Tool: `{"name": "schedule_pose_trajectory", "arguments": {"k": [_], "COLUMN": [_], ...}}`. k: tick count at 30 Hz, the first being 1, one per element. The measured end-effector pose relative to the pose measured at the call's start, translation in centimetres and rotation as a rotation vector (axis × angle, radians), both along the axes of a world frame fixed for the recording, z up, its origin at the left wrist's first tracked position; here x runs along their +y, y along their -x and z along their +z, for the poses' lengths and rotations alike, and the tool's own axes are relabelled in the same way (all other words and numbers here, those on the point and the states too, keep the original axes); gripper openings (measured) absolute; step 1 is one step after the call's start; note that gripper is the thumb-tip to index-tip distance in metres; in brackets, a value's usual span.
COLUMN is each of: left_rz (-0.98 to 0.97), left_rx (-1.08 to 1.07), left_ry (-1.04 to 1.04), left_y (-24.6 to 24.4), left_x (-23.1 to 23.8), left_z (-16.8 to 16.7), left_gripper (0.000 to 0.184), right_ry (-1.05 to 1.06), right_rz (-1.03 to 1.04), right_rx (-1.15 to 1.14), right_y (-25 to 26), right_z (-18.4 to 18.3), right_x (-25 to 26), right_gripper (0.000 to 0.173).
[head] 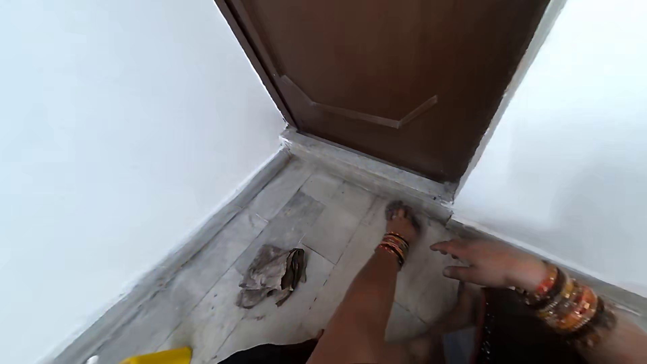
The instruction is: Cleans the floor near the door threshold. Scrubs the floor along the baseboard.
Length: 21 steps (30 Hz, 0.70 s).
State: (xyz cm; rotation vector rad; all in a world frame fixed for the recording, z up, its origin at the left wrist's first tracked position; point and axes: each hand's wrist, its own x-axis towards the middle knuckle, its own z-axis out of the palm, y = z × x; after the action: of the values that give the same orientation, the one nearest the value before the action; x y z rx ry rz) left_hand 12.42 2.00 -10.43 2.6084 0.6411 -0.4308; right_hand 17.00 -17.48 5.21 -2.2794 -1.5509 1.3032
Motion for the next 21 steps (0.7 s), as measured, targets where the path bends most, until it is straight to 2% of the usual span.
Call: {"name": "schedule_pose_trajectory", "arguments": {"k": [4, 6, 8, 11, 14, 18, 21], "left_rz": [-0.202, -0.241, -0.249, -0.159, -0.040, 0.065, 0.198], "left_rx": [0.037, 0.017, -0.022, -0.109, -0.131, -0.089, -0.134], "left_ry": [0.102, 0.095, 0.072, 0.021, -0.047, -0.135, -0.151], "left_y": [-0.4, -0.3, 0.1, 1.5, 2.2, 2.8, 3.3], "left_x": [-5.4, -5.6, -4.0, 0.9, 8.1, 16.1, 21.2], "left_z": [0.7, -0.2, -1.2, -2.6, -3.3, -3.0, -3.3], "left_gripper": [0.067, 0.069, 0.062, 0.057, 0.059, 0.056, 0.056], "right_ry": [-0.012, -0.019, -0.004, 0.026, 0.037, 0.017, 0.059], "right_rz": [-0.021, -0.030, -0.044, -0.077, -0.105, -0.086, -0.046], "right_rx": [-0.007, -0.015, -0.016, -0.006, -0.005, 0.001, 0.075], "right_y": [0.0, -0.2, -0.6, -1.4, -2.2, -2.6, -2.1], "right_z": [0.1, -0.2, -0.7, -1.7, -1.9, -3.1, -3.6], "right_x": [-0.8, -1.4, -2.0, -2.9, -2.8, -1.6, -0.8], "right_gripper": [0.060, 0.060, 0.059, 0.059, 0.059, 0.060, 0.060]}}
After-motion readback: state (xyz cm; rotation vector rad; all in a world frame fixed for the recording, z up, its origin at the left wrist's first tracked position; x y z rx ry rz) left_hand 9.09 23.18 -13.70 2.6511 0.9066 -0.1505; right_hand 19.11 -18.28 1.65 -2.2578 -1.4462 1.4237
